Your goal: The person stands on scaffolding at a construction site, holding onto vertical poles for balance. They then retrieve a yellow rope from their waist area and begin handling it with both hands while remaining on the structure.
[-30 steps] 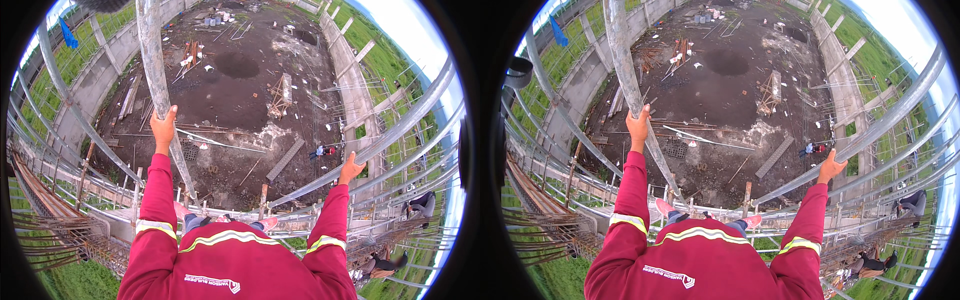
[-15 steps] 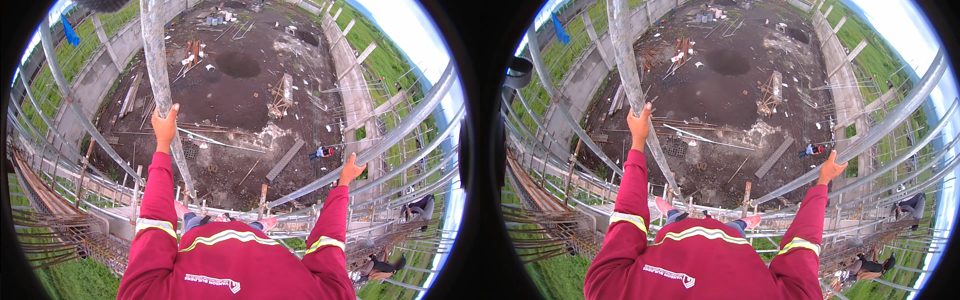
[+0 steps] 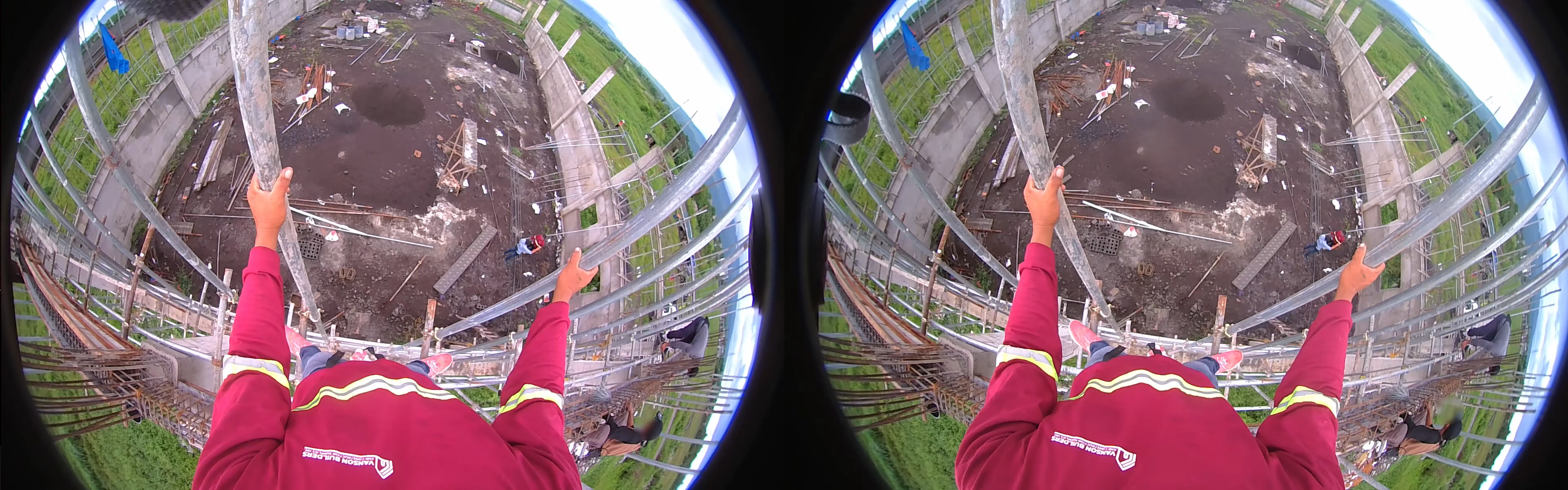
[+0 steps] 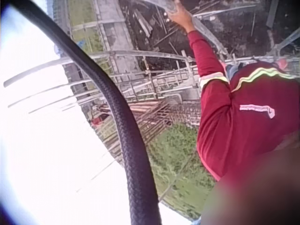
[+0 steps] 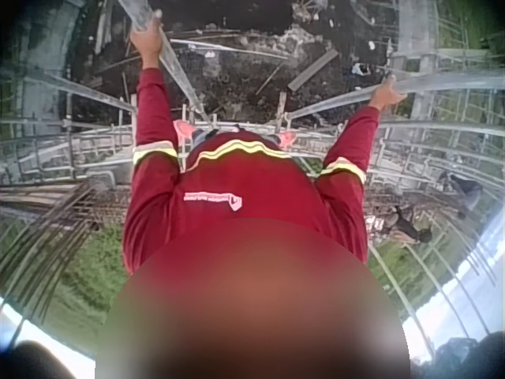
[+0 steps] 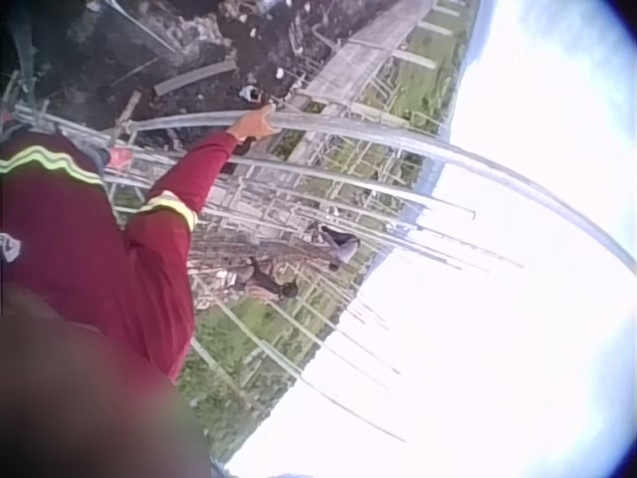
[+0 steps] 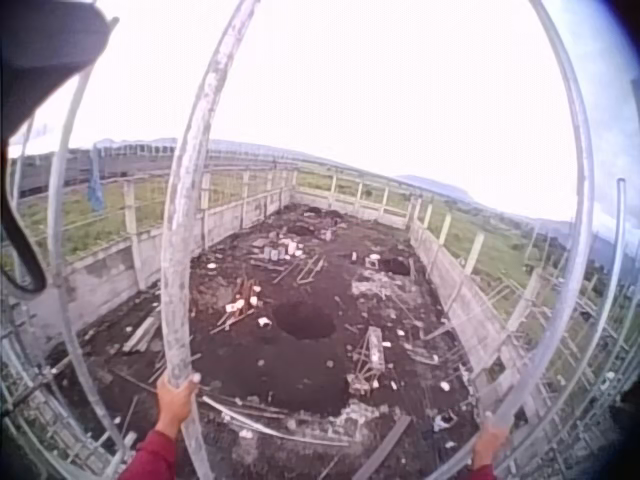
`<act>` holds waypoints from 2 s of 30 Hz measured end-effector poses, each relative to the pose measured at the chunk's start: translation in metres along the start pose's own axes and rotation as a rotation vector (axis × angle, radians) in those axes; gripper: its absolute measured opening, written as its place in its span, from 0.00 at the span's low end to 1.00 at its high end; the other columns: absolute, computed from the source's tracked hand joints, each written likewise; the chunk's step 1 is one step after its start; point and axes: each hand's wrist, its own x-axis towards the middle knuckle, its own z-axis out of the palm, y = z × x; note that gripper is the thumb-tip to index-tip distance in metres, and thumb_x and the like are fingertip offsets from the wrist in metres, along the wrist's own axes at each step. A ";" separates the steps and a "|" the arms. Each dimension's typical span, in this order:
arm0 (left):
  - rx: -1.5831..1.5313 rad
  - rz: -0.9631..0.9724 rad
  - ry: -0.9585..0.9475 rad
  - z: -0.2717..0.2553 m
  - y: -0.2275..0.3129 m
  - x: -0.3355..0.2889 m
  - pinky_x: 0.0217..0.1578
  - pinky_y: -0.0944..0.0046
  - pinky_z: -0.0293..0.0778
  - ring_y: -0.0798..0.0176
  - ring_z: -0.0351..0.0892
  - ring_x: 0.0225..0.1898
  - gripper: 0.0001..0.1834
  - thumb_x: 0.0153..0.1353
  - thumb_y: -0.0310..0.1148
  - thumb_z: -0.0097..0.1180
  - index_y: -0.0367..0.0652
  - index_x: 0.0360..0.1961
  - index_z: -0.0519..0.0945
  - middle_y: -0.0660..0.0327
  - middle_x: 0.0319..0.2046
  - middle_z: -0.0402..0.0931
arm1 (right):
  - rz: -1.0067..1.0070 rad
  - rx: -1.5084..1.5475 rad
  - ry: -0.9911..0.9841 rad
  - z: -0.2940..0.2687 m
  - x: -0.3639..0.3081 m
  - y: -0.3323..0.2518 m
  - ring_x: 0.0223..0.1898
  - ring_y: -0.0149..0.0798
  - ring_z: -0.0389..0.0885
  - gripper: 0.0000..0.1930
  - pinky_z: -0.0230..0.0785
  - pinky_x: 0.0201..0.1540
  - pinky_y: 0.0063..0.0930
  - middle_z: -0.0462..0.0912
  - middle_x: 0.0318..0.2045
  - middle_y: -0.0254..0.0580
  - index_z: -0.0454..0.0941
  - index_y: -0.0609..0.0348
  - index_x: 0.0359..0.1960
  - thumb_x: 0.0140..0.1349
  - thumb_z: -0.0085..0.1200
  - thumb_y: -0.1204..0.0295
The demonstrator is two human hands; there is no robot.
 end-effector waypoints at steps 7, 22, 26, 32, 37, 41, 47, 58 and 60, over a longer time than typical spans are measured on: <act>-0.006 0.003 -0.004 -0.001 -0.001 0.000 0.29 0.69 0.70 0.72 0.74 0.24 0.20 0.55 0.42 0.70 0.36 0.35 0.78 0.64 0.25 0.77 | 0.004 0.055 -0.009 -0.004 -0.005 -0.013 0.41 0.46 0.79 0.38 0.72 0.44 0.37 0.76 0.47 0.58 0.63 0.77 0.58 0.56 0.64 0.57; -0.002 0.010 0.003 -0.005 -0.007 0.003 0.29 0.68 0.70 0.72 0.74 0.24 0.19 0.56 0.42 0.69 0.37 0.34 0.78 0.65 0.24 0.77 | 0.044 0.063 -0.033 -0.012 -0.015 -0.035 0.49 0.57 0.77 0.38 0.66 0.54 0.43 0.76 0.49 0.65 0.65 0.78 0.56 0.57 0.63 0.53; 0.028 0.011 -0.003 -0.007 -0.012 0.006 0.29 0.68 0.69 0.71 0.74 0.25 0.18 0.59 0.42 0.65 0.36 0.34 0.80 0.64 0.22 0.76 | 0.029 0.094 0.000 -0.012 -0.020 -0.044 0.48 0.55 0.77 0.36 0.67 0.53 0.42 0.77 0.48 0.64 0.66 0.77 0.55 0.56 0.64 0.57; 0.002 -0.019 -0.022 -0.011 -0.016 0.010 0.29 0.67 0.73 0.69 0.76 0.26 0.20 0.57 0.41 0.68 0.34 0.39 0.79 0.61 0.31 0.79 | 0.007 0.078 0.028 -0.016 -0.027 -0.059 0.44 0.52 0.79 0.30 0.67 0.50 0.41 0.79 0.43 0.58 0.69 0.72 0.49 0.56 0.64 0.59; -0.041 -0.033 -0.032 -0.010 -0.015 0.009 0.29 0.68 0.73 0.69 0.76 0.26 0.20 0.57 0.41 0.68 0.33 0.39 0.80 0.61 0.30 0.79 | 0.005 0.098 0.005 -0.015 -0.024 -0.055 0.43 0.50 0.79 0.28 0.68 0.50 0.40 0.79 0.42 0.56 0.69 0.70 0.48 0.56 0.65 0.59; 0.019 -0.019 -0.005 -0.010 -0.006 0.007 0.30 0.67 0.73 0.69 0.76 0.26 0.20 0.57 0.42 0.68 0.34 0.37 0.81 0.62 0.30 0.79 | 0.085 0.105 -0.045 -0.012 -0.016 -0.039 0.50 0.56 0.76 0.36 0.65 0.55 0.44 0.76 0.49 0.63 0.67 0.75 0.54 0.55 0.65 0.54; 0.002 -0.023 -0.006 -0.014 -0.005 0.006 0.28 0.67 0.71 0.69 0.76 0.24 0.20 0.57 0.41 0.68 0.34 0.38 0.80 0.62 0.25 0.78 | 0.047 0.105 -0.041 -0.007 -0.008 -0.027 0.49 0.57 0.76 0.36 0.66 0.55 0.44 0.76 0.49 0.63 0.68 0.76 0.52 0.55 0.65 0.54; 0.115 -0.036 0.045 -0.033 -0.023 0.023 0.32 0.63 0.71 0.65 0.75 0.29 0.25 0.62 0.48 0.62 0.30 0.41 0.77 0.55 0.29 0.79 | 0.071 0.044 0.071 -0.011 -0.042 -0.079 0.36 0.51 0.83 0.24 0.72 0.43 0.41 0.82 0.33 0.52 0.71 0.63 0.42 0.51 0.66 0.61; 0.402 0.102 0.093 -0.040 -0.030 0.010 0.44 0.53 0.71 0.52 0.77 0.40 0.32 0.61 0.52 0.62 0.27 0.48 0.76 0.46 0.41 0.78 | 0.095 0.077 0.077 -0.009 -0.047 -0.087 0.36 0.52 0.83 0.24 0.73 0.42 0.41 0.82 0.33 0.53 0.70 0.63 0.42 0.51 0.66 0.60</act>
